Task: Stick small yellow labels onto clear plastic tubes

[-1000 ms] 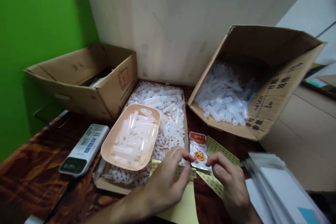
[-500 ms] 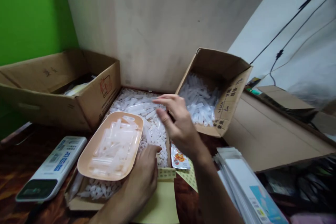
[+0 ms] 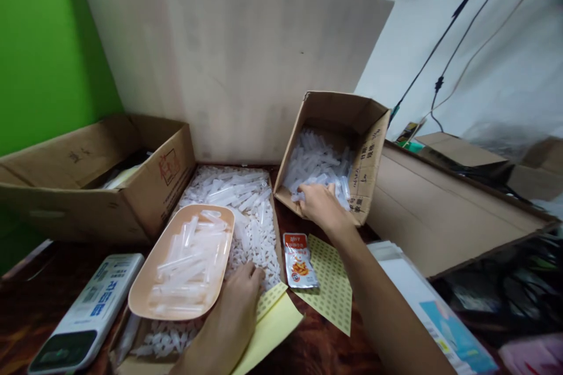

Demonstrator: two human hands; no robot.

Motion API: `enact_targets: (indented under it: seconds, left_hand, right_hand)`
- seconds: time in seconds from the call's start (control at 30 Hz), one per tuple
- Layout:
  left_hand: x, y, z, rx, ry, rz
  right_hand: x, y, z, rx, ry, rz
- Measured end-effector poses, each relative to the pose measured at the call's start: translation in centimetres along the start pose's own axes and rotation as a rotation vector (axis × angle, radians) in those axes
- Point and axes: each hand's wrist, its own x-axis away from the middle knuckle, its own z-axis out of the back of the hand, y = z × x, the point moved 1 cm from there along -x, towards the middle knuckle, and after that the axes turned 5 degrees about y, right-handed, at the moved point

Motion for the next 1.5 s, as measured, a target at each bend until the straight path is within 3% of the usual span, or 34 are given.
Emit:
enact_targets:
  seconds: [0.1, 0.2, 0.33, 0.43, 0.57, 0.77, 0.93, 1.07, 1.37, 1.5]
  left_hand:
    - [-0.1, -0.2, 0.1, 0.025, -0.003, 0.006]
    - [0.1, -0.3, 0.3, 0.073, 0.033, -0.024]
    - [0.3, -0.4, 0.5, 0.159, 0.054, -0.039]
    - [0.1, -0.5, 0.6, 0.176, 0.025, -0.034]
    - [-0.3, -0.5, 0.6, 0.069, 0.033, -0.035]
    - [-0.1, 0.1, 1.6, 0.147, 0.227, -0.214]
    - [0.1, 1.4, 2.7, 0.310, 0.324, -0.316]
    - [0.3, 1.4, 2.9, 0.379, 0.379, -0.202]
    - [0.3, 1.4, 4.1, 0.493, 0.354, -0.210]
    - [0.3, 1.5, 4.1, 0.609, 0.359, -0.099]
  right_hand:
    - [0.5, -0.5, 1.1, -0.040, 0.071, -0.042]
    - [2.8, -0.3, 2.5, -0.129, 0.161, -0.100]
    - [7.1, -0.2, 3.0, -0.609, 0.269, -0.060]
    - [9.7, -0.5, 1.8, -0.858, 0.194, -0.094]
    - [11.7, -1.3, -0.5, -1.020, 0.003, -0.209]
    - [14.3, -1.9, -2.9, -1.291, -0.231, -0.323]
    - [15.5, -2.4, -3.5, -1.300, -0.202, -0.277]
    - [15.6, -2.6, -3.3, -1.364, -0.166, -0.321]
    - [15.8, -2.5, -3.0, -1.468, -0.162, -0.352]
    - [15.7, -2.4, -2.7, -1.499, -0.184, -0.312]
